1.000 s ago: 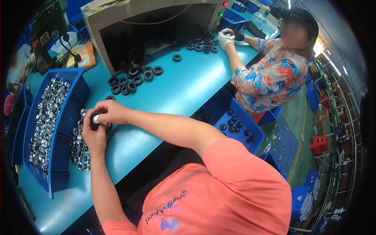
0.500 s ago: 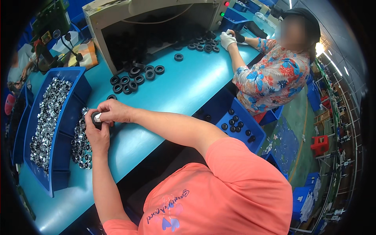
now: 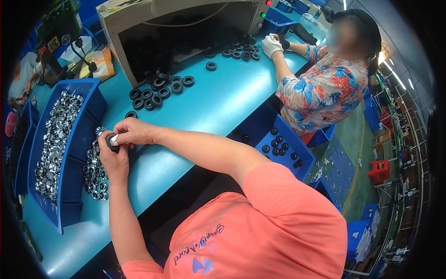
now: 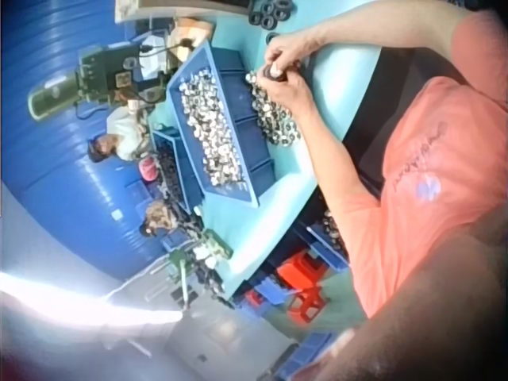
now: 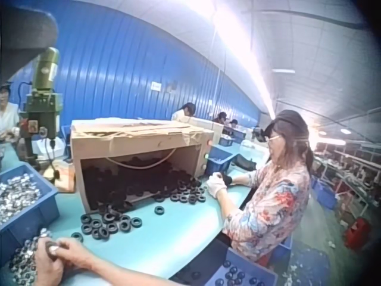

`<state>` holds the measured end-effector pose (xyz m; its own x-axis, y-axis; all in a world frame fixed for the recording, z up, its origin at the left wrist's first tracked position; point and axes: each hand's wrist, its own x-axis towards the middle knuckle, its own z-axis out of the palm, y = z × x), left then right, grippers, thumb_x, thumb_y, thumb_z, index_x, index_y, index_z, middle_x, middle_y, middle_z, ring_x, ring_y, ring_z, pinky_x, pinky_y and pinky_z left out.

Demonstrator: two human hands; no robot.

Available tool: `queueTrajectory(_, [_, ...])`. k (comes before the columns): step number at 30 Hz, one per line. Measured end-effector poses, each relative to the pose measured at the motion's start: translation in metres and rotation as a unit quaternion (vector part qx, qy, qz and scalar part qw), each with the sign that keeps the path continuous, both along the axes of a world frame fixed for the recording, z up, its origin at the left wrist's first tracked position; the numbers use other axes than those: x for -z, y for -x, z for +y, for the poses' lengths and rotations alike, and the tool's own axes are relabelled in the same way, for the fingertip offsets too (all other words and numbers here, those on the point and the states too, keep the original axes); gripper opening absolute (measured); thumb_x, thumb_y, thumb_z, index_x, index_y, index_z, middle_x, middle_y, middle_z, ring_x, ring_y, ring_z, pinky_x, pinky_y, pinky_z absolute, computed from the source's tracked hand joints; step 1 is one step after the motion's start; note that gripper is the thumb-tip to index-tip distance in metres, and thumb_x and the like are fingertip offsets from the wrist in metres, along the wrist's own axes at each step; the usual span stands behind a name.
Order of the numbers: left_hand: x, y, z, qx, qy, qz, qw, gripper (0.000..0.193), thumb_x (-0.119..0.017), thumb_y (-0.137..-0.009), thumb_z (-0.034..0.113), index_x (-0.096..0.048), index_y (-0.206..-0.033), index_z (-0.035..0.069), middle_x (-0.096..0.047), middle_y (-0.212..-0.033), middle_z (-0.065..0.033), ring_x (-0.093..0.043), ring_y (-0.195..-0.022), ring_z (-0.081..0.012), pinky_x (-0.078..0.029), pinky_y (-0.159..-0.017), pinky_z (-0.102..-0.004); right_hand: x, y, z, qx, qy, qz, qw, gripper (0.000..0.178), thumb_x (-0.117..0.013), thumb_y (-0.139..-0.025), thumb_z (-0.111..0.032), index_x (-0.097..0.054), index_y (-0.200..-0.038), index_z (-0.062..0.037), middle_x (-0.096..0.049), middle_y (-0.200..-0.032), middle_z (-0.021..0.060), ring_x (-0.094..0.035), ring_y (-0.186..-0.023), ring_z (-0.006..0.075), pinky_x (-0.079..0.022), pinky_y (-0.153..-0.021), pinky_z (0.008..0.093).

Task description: Assembling small mechanical components by inserting metal rings into rubber housings at an industrial workbench.

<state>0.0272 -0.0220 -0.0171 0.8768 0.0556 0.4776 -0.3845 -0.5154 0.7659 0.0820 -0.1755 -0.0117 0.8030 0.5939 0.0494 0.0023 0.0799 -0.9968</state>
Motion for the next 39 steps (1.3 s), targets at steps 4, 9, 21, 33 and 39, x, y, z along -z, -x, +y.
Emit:
queueTrajectory(4, [-0.001,0.0003,-0.0006,0.007,0.004,0.0,1.0,0.036,-0.075,-0.087,0.009,-0.055,-0.117,0.006,-0.067,-0.096,-0.0121,-0.067,-0.084,-0.0252,-0.053,-0.075,-0.0358,0.0008,-0.0011,-0.0002,0.004,0.003,0.0,1.0,0.025,-0.072,-0.085,-0.027,-0.068,-0.09,-0.0036,-0.064,-0.078,0.0011,-0.06,-0.066,0.0087,-0.05,-0.059,0.0237])
queueTrajectory(9, [0.0009,-0.0009,0.0013,0.009,0.024,0.033,0.999,0.038,-0.073,-0.088,0.006,-0.055,-0.121,0.006,-0.063,-0.107,-0.01,-0.063,-0.092,-0.0196,-0.052,-0.078,-0.0321,0.0005,-0.0025,0.0009,0.008,0.018,0.001,1.0,0.024,-0.072,-0.085,-0.026,-0.067,-0.089,-0.0033,-0.065,-0.077,0.0008,-0.06,-0.066,0.0085,-0.051,-0.056,0.0241])
queueTrajectory(21, [-0.0021,0.0002,0.0006,-0.003,-0.001,0.017,1.0,0.039,-0.073,-0.088,0.008,-0.053,-0.121,0.003,-0.06,-0.108,-0.0135,-0.061,-0.096,-0.0267,-0.049,-0.085,-0.0367,0.0,-0.0018,0.0003,0.009,-0.006,0.006,1.0,0.021,-0.073,-0.084,-0.023,-0.067,-0.092,-0.0044,-0.065,-0.079,0.0001,-0.059,-0.063,0.008,-0.05,-0.055,0.0239])
queueTrajectory(33, [-0.0056,-0.0008,0.001,-0.009,-0.006,0.021,1.0,0.04,-0.073,-0.088,0.009,-0.053,-0.122,0.003,-0.06,-0.111,-0.0147,-0.06,-0.1,-0.0281,-0.048,-0.088,-0.0375,-0.0039,-0.0014,-0.0005,0.009,-0.016,0.015,1.0,0.023,-0.072,-0.084,-0.023,-0.068,-0.098,-0.0039,-0.066,-0.082,0.0003,-0.06,-0.066,0.008,-0.05,-0.056,0.024])
queueTrajectory(39, [-0.0064,-0.0001,0.0021,-0.012,-0.018,0.015,1.0,0.041,-0.073,-0.088,0.009,-0.052,-0.123,0.003,-0.06,-0.112,-0.0152,-0.06,-0.101,-0.028,-0.048,-0.089,-0.0376,-0.0015,-0.0028,0.0002,0.007,-0.031,0.019,0.999,0.024,-0.075,-0.085,-0.022,-0.068,-0.1,-0.0044,-0.066,-0.084,0.0003,-0.061,-0.069,0.008,-0.049,-0.057,0.0237])
